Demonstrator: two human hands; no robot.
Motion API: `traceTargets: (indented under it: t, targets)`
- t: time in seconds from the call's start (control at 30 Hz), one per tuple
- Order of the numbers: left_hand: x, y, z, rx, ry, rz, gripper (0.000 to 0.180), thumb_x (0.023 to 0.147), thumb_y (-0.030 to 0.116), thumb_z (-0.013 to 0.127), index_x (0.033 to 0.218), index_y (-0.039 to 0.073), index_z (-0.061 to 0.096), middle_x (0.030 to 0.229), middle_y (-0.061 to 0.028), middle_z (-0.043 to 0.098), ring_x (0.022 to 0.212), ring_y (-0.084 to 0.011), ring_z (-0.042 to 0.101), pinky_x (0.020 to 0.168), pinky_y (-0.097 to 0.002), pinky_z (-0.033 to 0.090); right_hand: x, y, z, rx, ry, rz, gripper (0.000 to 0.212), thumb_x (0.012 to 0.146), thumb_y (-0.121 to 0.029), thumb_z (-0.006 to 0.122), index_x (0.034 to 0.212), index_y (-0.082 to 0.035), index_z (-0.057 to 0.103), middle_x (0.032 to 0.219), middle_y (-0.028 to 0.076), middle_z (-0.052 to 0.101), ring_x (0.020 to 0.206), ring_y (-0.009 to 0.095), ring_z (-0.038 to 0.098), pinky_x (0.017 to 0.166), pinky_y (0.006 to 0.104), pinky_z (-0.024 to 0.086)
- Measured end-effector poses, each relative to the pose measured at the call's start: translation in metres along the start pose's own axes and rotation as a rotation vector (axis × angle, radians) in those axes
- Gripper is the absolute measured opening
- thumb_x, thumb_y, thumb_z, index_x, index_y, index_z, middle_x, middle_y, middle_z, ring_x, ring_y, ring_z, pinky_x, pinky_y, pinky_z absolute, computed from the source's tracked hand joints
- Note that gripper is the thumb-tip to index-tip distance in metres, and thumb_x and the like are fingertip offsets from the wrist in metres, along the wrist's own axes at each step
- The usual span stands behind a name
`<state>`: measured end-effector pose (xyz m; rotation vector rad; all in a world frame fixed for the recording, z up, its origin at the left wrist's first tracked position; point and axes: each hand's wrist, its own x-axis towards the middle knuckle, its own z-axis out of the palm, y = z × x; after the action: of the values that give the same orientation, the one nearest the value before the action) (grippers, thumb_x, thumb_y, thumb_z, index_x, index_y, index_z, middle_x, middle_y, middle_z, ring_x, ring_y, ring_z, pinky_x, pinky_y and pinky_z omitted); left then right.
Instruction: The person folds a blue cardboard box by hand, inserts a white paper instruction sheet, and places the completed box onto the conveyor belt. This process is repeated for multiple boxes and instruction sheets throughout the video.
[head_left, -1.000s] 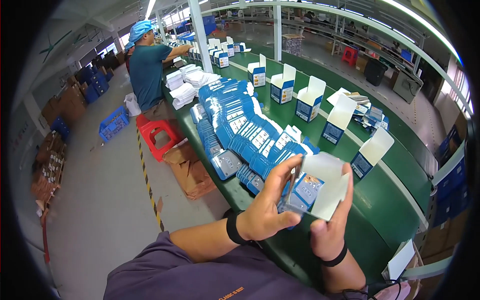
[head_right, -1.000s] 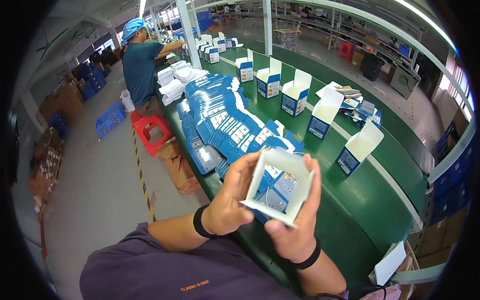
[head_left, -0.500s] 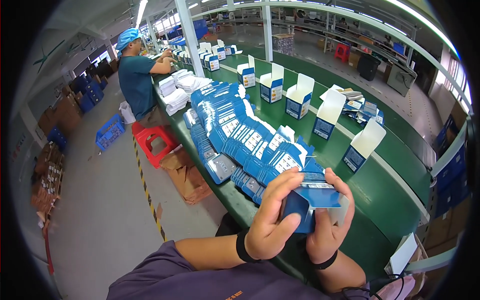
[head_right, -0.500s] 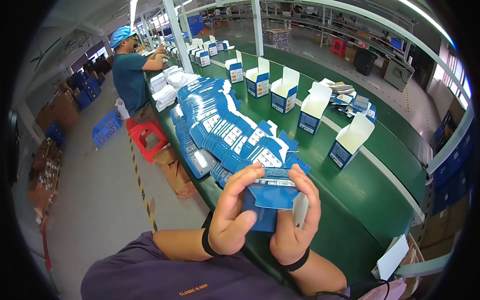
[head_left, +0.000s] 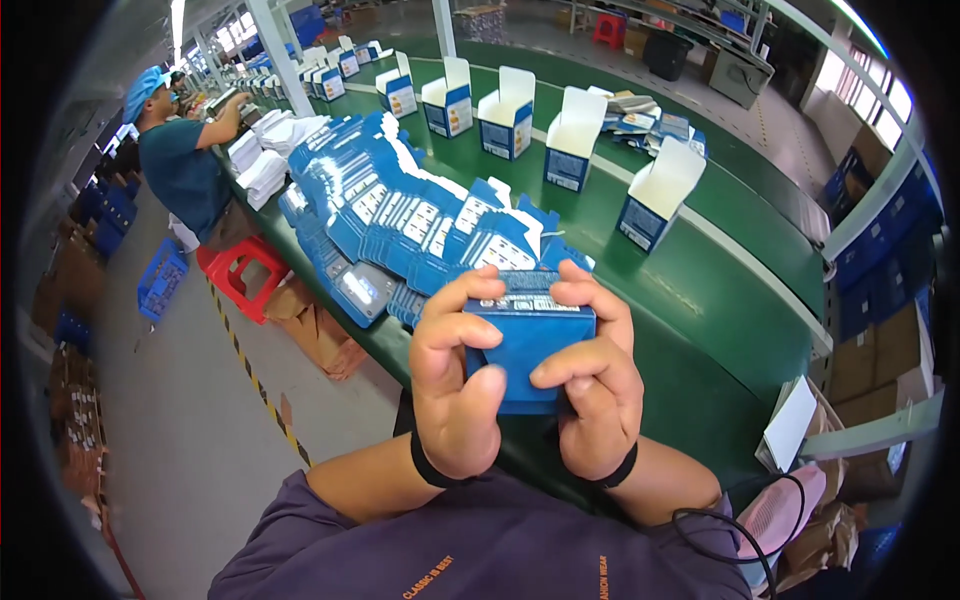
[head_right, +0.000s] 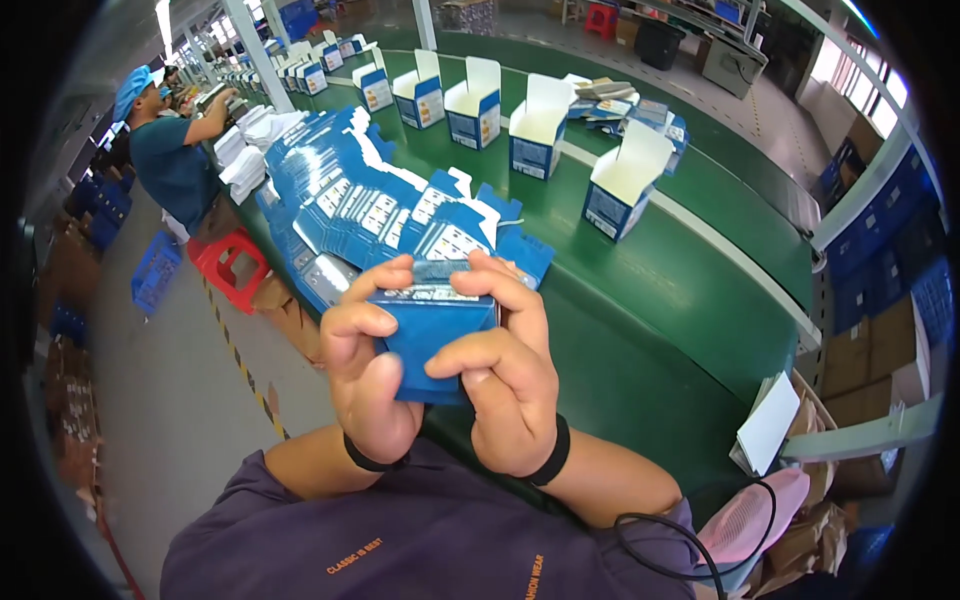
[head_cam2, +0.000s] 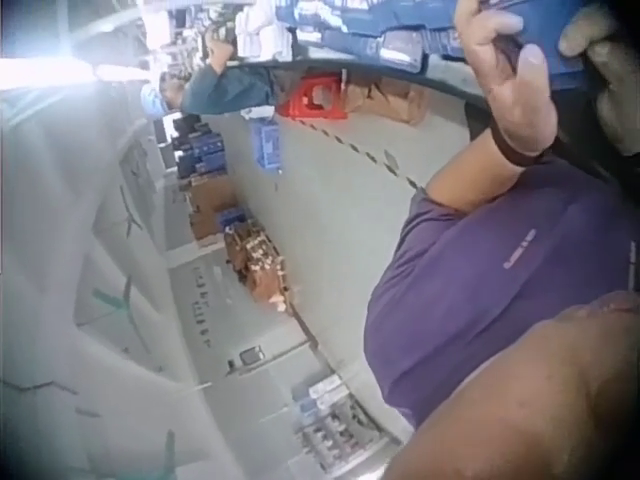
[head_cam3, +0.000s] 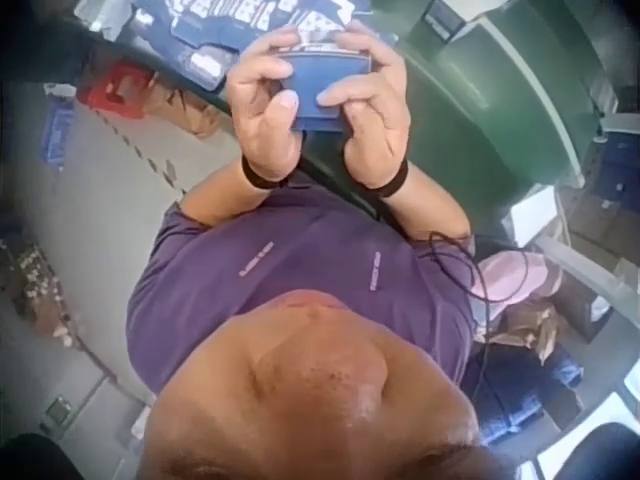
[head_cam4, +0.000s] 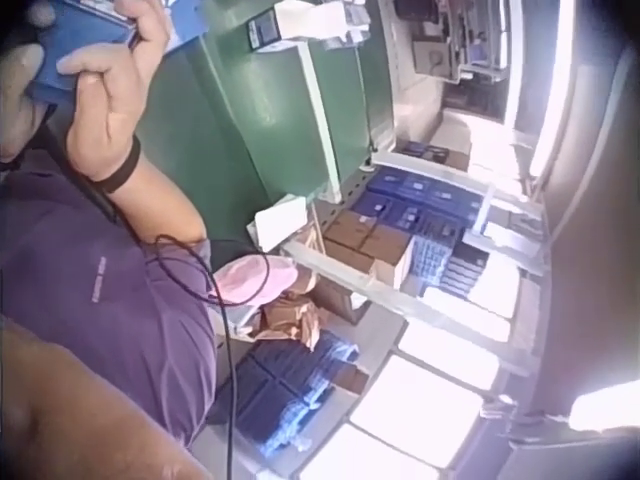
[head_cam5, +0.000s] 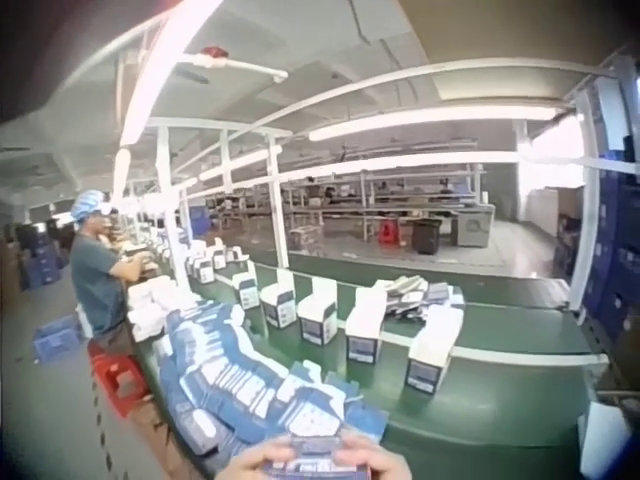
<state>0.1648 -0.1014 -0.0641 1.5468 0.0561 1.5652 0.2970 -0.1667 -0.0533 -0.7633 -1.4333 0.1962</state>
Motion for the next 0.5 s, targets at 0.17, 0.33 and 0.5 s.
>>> traceTargets:
  t: [0.17, 0.33, 0.5]
  targets:
    - [-0.003, -0.012, -0.002, 0.230, -0.034, 0.060, 0.030, 0.091, -0.008, 0.066, 0.114, 0.009, 0.057, 0.139, -0.0194, 0.052, 0.138, -0.0354, 0.048, 0.115, -0.0459, 0.035, -0.010, 0.017, 0.013, 0.066, 0.192, 0.096, 0.026, 0.086, 0.013, 0.061, 0.100, -0.006, 0.072, 0.134, 0.018, 0.058, 0.136, 0.037, 0.051, 0.115, 0.0510, 0.037]
    - [-0.005, -0.012, -0.004, 0.390, -0.064, 0.094, 0.038, 0.089, -0.002, 0.073, 0.122, 0.008, 0.058, 0.138, -0.0183, 0.054, 0.135, -0.0379, 0.052, 0.112, -0.0449, 0.040, -0.009, 0.012, 0.009, 0.010, 0.181, 0.113, 0.031, 0.091, 0.011, 0.059, 0.118, -0.004, 0.061, 0.140, 0.019, 0.055, 0.142, 0.035, 0.047, 0.118, 0.0482, 0.034]
    - [0.028, 0.024, -0.010, 0.393, -0.385, -0.112, 0.055, 0.089, 0.012, 0.078, 0.138, 0.005, 0.053, 0.141, -0.0165, 0.054, 0.133, -0.0359, 0.055, 0.109, -0.0438, 0.044, 0.025, -0.015, -0.023, 0.567, 0.255, 0.499, 0.058, 0.089, 0.010, 0.060, 0.144, 0.001, 0.046, 0.142, 0.019, 0.055, 0.141, 0.032, 0.048, 0.120, 0.0437, 0.032]
